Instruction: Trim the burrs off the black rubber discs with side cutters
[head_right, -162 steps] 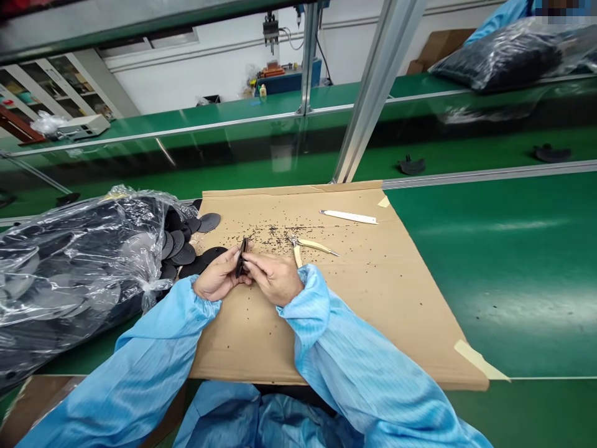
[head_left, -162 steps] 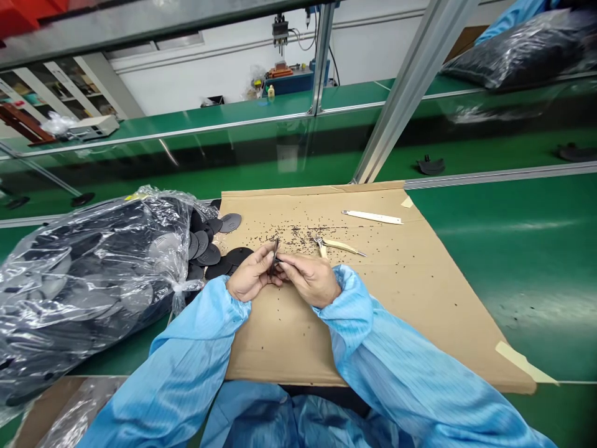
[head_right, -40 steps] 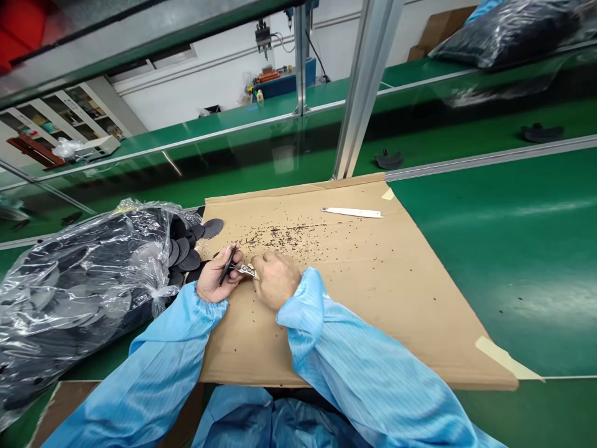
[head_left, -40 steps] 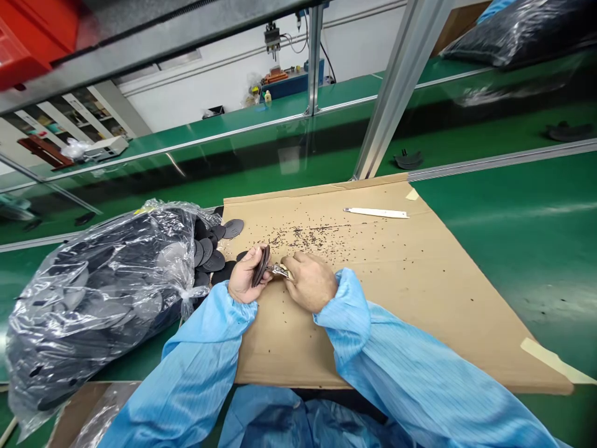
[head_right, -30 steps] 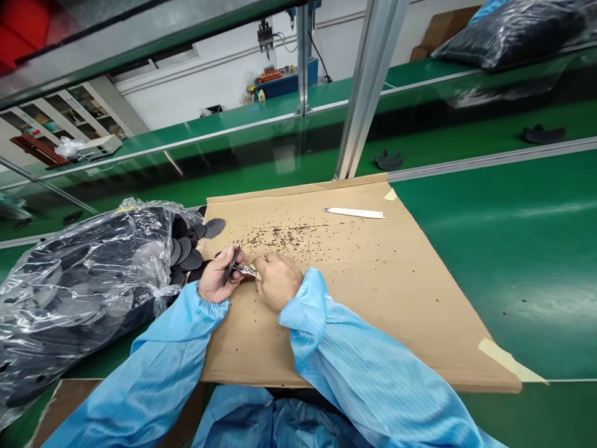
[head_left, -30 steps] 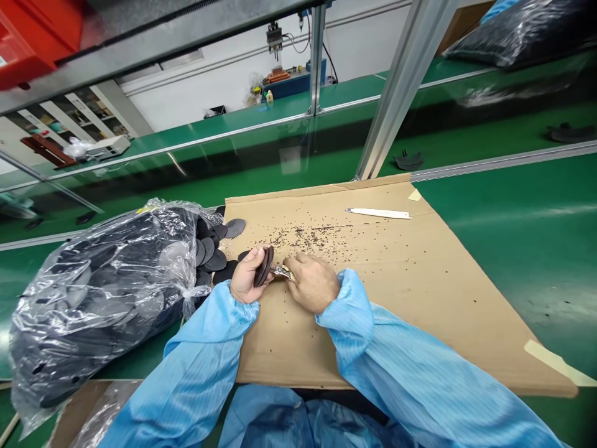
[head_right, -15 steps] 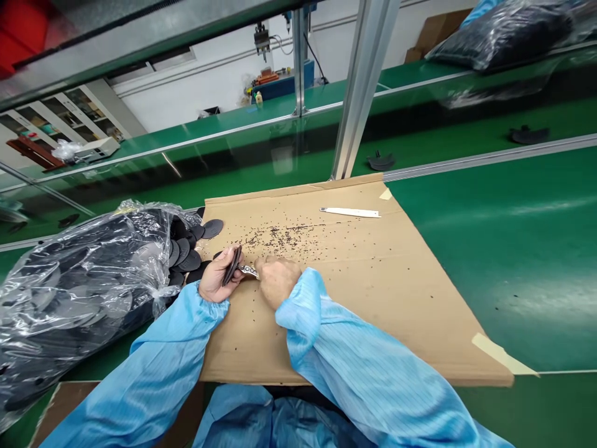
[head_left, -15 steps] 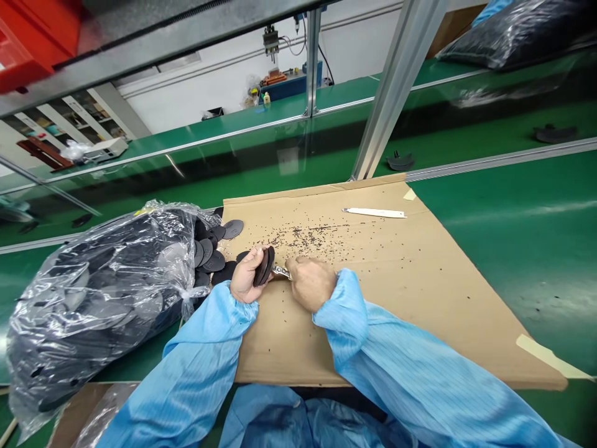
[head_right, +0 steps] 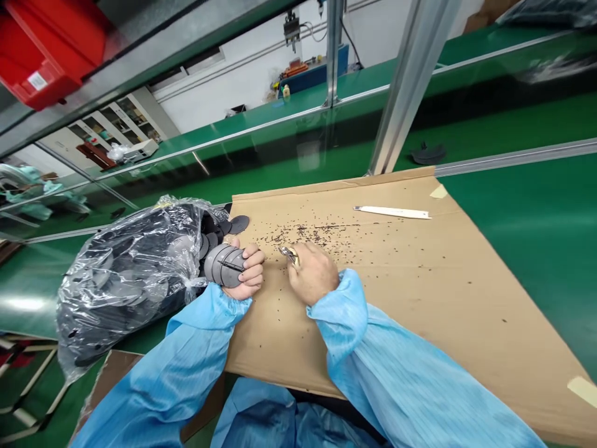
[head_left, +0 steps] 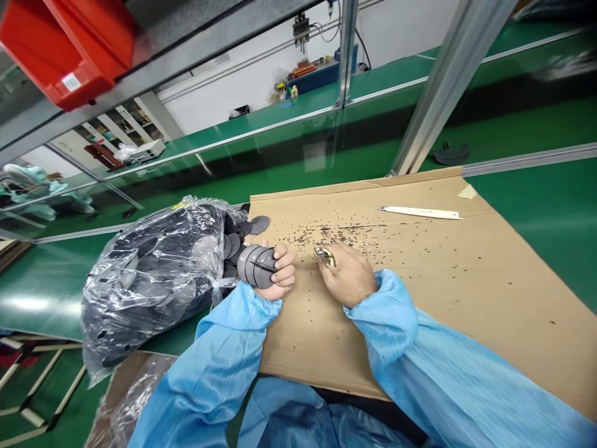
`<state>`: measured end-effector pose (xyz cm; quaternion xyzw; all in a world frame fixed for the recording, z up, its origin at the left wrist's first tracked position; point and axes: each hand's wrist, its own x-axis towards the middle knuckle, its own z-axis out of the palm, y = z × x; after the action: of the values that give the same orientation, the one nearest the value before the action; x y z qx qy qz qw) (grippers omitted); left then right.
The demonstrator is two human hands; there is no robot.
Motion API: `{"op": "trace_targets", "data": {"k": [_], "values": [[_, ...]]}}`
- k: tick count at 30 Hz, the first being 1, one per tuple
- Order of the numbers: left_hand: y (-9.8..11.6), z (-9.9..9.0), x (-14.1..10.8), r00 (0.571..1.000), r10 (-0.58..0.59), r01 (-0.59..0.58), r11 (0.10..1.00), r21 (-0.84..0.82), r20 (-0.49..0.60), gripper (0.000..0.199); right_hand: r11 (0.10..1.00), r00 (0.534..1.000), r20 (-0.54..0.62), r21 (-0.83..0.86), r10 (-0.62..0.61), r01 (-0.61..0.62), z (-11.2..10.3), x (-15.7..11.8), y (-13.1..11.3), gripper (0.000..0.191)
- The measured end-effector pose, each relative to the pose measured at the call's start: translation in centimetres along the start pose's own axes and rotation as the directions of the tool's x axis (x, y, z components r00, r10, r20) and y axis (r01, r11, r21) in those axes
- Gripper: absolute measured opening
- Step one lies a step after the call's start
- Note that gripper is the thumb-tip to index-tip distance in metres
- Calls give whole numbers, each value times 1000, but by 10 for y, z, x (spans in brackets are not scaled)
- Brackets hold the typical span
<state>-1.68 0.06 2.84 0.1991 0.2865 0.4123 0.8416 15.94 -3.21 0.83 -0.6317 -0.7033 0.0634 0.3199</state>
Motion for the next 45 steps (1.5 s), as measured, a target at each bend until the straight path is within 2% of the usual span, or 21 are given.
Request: {"op": "trace_targets", "data": {"k": [12,16,22,29,34,40,45], "values": [[3,5,-2,999,-40,40,999,9,17,53,1000,997,-73,10,8,-7,2,0,3,21],[0,1,2,997,-49,48,999,19,61,54,998,995,-86,-34,-48,45,1,0,1,23],[-5,-3,8,993,-29,26,999,22,112,55,972,983,13,-143,-185,185,-5,-7,-12,23],[-9,-9,13,993,-12,4,998,69,115,54,970,974,178,-171,-141,171,-10,-8,-22,25],[-12,-13,15,989,4,-22,992,121,150,52,967,969,204,-184,-140,178,-11,-9,-22,24],[-18,-4,14,984,178,-163,947,278,-29,53,952,957,241,-219,-160,215,-16,-10,-27,22],[-18,4,12,970,227,-190,929,316,-83,56,946,948,278,-236,-153,222,-15,-11,-28,20]]}}
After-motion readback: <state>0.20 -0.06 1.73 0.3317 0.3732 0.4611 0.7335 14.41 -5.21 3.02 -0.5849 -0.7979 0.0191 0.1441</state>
